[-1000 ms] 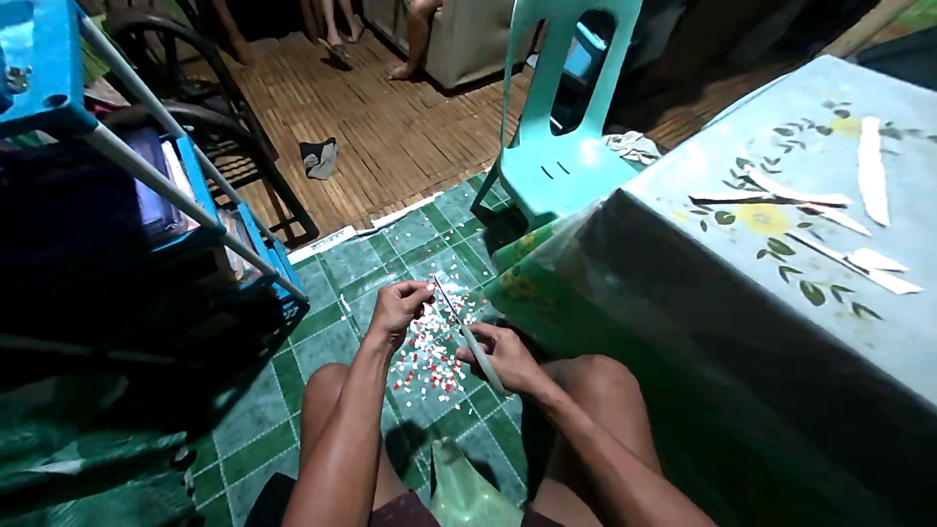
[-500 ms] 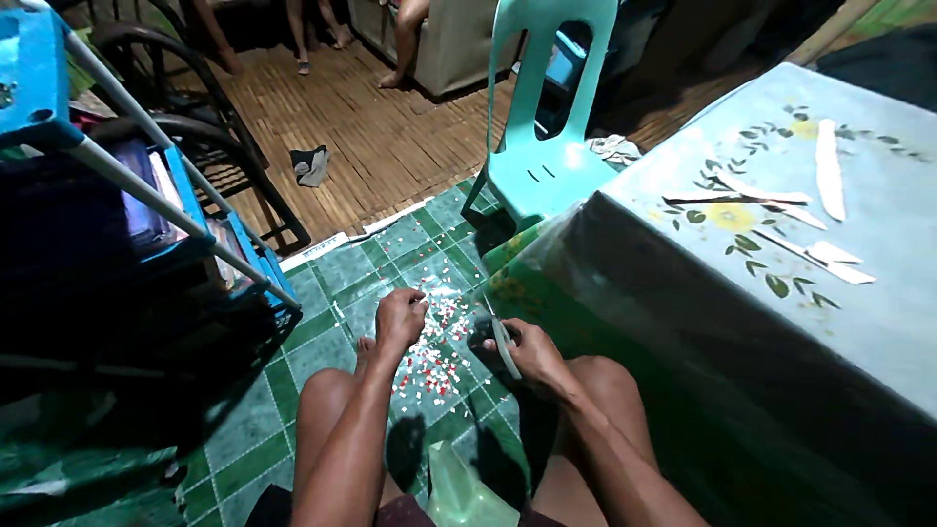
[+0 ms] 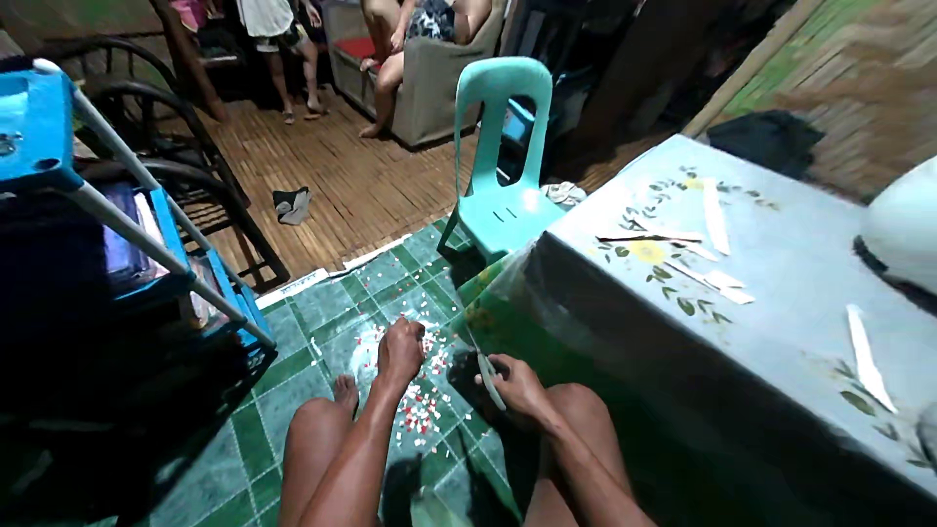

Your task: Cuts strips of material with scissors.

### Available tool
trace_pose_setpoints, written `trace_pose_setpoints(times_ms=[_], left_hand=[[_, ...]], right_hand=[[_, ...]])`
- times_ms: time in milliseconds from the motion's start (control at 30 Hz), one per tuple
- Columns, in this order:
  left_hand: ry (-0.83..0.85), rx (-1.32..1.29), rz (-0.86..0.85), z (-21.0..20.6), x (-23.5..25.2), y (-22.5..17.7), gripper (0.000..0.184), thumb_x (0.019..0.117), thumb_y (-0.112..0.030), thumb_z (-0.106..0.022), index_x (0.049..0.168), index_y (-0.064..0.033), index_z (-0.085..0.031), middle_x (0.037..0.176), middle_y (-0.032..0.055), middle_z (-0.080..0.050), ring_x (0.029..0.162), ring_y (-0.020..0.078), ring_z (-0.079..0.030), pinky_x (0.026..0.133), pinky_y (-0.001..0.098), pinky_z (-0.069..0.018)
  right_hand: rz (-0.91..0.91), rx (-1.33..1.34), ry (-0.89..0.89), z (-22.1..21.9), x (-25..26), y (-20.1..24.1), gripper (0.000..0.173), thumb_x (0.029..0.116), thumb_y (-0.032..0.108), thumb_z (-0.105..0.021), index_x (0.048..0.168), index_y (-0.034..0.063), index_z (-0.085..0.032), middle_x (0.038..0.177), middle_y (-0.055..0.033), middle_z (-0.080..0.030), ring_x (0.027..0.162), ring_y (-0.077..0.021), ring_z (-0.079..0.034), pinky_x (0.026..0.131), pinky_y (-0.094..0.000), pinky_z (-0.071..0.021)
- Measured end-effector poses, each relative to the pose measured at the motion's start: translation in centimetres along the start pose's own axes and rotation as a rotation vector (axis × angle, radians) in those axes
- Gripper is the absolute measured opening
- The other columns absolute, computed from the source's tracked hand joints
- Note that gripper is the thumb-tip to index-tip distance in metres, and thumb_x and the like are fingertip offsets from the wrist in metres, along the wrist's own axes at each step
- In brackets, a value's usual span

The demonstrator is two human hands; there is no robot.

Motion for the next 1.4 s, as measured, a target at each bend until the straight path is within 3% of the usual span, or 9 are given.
trace_pose_setpoints(times_ms=[200,333,467,600,767,967,1067,1200,1400], left_hand=[[0.275,-0.008,0.155,-1.6,-0.2,0.5,0.042,0.0950,-0.034,-0.067,0.122,-0.0031,-0.069,0.126,0.0210,-0.066,0.122,0.0368,-0.062,0.103,0.0557,-0.0504],[0.322,0.017,0.206,-1.3,-0.7,0.7,0.031,0.0929,-0.023,-0.063,0.111,0.0002,-0.072,0.119,0.0226,-0.068,0.116,0.0376,-0.064,0.099,0.0555,-0.0523],[0.279,-0.026,0.161,-0.8,-0.6,1.3,0.028,0.0958,-0.019,-0.060,0.117,-0.0043,-0.072,0.122,0.0204,-0.068,0.119,0.0369,-0.063,0.101,0.0560,-0.0508],[0.192,-0.114,0.138,-0.2,-0.5,1.8,0.031,0.0985,-0.017,-0.058,0.127,-0.0160,-0.072,0.124,0.0137,-0.069,0.119,0.0324,-0.064,0.101,0.0557,-0.0512],[0.091,-0.161,0.173,1.2,-0.5,2.2,0.031,0.1011,-0.019,-0.058,0.129,-0.0209,-0.072,0.124,0.0149,-0.067,0.116,0.0311,-0.064,0.101,0.0527,-0.0518],[-0.062,-0.277,0.199,2.4,0.1,2.8,0.031,0.1023,-0.019,-0.060,0.131,-0.0131,-0.070,0.122,0.0167,-0.066,0.113,0.0310,-0.065,0.100,0.0511,-0.0522],[-0.102,-0.293,0.188,2.8,0.1,3.0,0.032,0.1036,-0.019,-0.057,0.133,-0.0123,-0.069,0.121,0.0149,-0.067,0.109,0.0288,-0.067,0.099,0.0496,-0.0535],[-0.118,-0.338,0.178,2.9,-0.1,3.6,0.035,0.1045,-0.018,-0.056,0.138,-0.0117,-0.064,0.122,0.0138,-0.068,0.102,0.0266,-0.070,0.094,0.0479,-0.0573],[-0.192,-0.470,0.203,3.1,-0.1,3.7,0.030,0.1028,-0.018,-0.060,0.132,-0.0092,-0.063,0.103,0.0091,-0.073,0.086,0.0213,-0.073,0.083,0.0458,-0.0613]], right_hand=[[0.047,0.312,-0.067,0.9,-1.3,0.4,0.043,0.0933,0.015,-0.074,0.134,0.0059,-0.064,0.104,-0.0104,-0.074,0.082,-0.0155,-0.071,0.080,-0.0352,-0.0599],[0.081,0.819,-0.051,0.9,-2.9,1.4,0.051,0.0950,0.005,-0.070,0.143,0.0001,-0.054,0.104,-0.0196,-0.074,0.083,-0.0280,-0.075,0.076,-0.0421,-0.0646],[0.087,1.269,0.072,0.8,-5.5,2.6,0.035,0.1031,0.013,-0.053,0.136,0.0010,-0.052,0.111,-0.0216,-0.070,0.079,-0.0237,-0.071,0.069,-0.0346,-0.0600],[0.073,1.500,0.202,-0.9,-6.0,2.7,0.044,0.0965,0.031,-0.070,0.126,0.0017,-0.056,0.105,-0.0191,-0.070,0.076,-0.0212,-0.070,0.067,-0.0320,-0.0602],[0.105,1.321,0.207,-2.0,-5.6,4.3,0.054,0.0938,0.043,-0.070,0.127,0.0020,-0.058,0.100,-0.0146,-0.068,0.075,-0.0197,-0.068,0.066,-0.0328,-0.0591],[0.184,1.098,0.245,-3.9,-2.9,4.4,0.045,0.0990,0.036,-0.060,0.130,0.0031,-0.059,0.099,-0.0135,-0.069,0.071,-0.0166,-0.066,0.062,-0.0307,-0.0573],[0.179,1.035,0.285,-4.6,-2.6,5.1,0.045,0.0976,0.037,-0.064,0.127,0.0030,-0.061,0.096,-0.0127,-0.071,0.068,-0.0163,-0.066,0.060,-0.0309,-0.0572],[0.182,0.959,0.333,-5.5,-2.8,6.0,0.057,0.0916,0.033,-0.073,0.138,0.0031,-0.058,0.095,-0.0137,-0.072,0.068,-0.0178,-0.068,0.060,-0.0326,-0.0586],[0.159,0.972,0.361,-6.4,-3.2,6.6,0.062,0.0913,0.033,-0.073,0.144,0.0052,-0.054,0.096,-0.0140,-0.072,0.070,-0.0184,-0.068,0.061,-0.0330,-0.0588]])
Point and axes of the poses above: each hand's wrist, its own x-axis towards the middle knuckle, its own z-axis out of the back of the hand, y = z × x, the point moved 4 cm from there along x, towards the middle knuckle
